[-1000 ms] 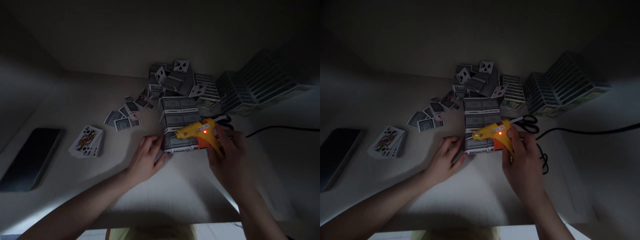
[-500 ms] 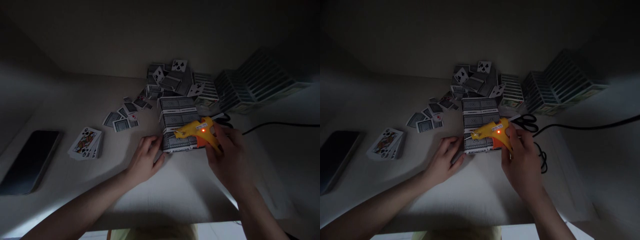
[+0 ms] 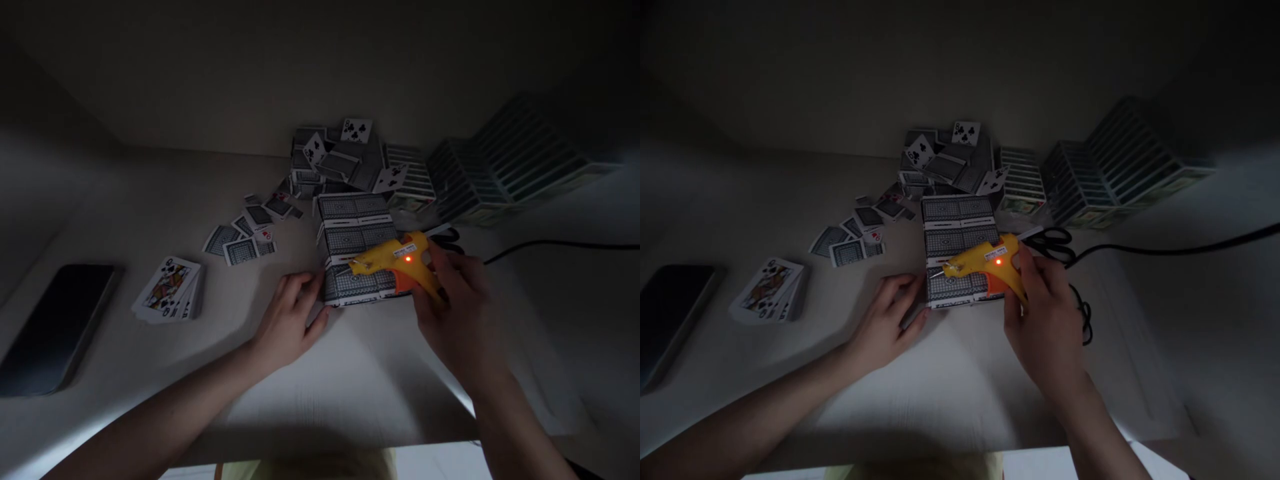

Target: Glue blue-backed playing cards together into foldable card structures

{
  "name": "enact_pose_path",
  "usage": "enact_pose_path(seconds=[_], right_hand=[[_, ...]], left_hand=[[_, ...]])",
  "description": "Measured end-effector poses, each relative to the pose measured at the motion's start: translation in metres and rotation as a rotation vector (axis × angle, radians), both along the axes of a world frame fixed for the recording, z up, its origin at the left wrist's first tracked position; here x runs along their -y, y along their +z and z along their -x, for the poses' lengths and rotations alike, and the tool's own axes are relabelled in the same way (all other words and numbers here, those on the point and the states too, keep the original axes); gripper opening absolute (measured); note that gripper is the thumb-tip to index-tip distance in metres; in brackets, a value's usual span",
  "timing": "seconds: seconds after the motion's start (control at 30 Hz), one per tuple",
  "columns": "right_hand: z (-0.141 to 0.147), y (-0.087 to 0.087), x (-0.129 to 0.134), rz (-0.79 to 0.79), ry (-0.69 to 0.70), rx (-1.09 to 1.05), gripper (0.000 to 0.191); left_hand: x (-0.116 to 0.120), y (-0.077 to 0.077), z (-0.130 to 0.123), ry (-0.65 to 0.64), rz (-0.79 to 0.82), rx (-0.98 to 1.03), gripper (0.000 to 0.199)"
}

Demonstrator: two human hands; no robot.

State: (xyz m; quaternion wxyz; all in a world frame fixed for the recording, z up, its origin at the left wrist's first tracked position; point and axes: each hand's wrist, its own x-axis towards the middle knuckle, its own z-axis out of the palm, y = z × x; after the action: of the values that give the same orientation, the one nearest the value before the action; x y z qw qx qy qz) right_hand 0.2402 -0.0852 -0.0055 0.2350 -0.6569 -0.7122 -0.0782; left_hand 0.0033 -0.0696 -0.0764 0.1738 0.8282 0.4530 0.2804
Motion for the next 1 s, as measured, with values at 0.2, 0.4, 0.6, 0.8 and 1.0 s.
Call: enact_pose_path(seconds=[0.2, 0.4, 0.6, 0.8, 1.0], right_hand=[[-0.006, -0.001, 0.005, -0.009, 0.077, -0.003, 0.055], [-0.003, -0.004, 0.002, -0.016, 0.015, -0.024, 0.055], [-0.001, -0.001, 0.002, -0.004, 0.022, -0.012, 0.054], [-0.001, -0.001, 0.0, -0.001, 0.022, -0.012, 0.055], [0.003, 0.006, 0.002, -0.015, -0.026, -0.014, 0.051]], left_hand=[[0.0, -0.001, 0.0, -0.006, -0.008, -0.004, 0.05], [0.0, 0.0, 0.0, -0.005, -0.008, -0.006, 0.05], [0.0, 0.0, 0.0, -0.003, 0.004, 0.005, 0.051], [0.0, -0.001, 0.0, -0.004, -0.003, 0.002, 0.051], [0.0, -0.001, 0.0, -0.007, -0.007, 0.006, 0.052]])
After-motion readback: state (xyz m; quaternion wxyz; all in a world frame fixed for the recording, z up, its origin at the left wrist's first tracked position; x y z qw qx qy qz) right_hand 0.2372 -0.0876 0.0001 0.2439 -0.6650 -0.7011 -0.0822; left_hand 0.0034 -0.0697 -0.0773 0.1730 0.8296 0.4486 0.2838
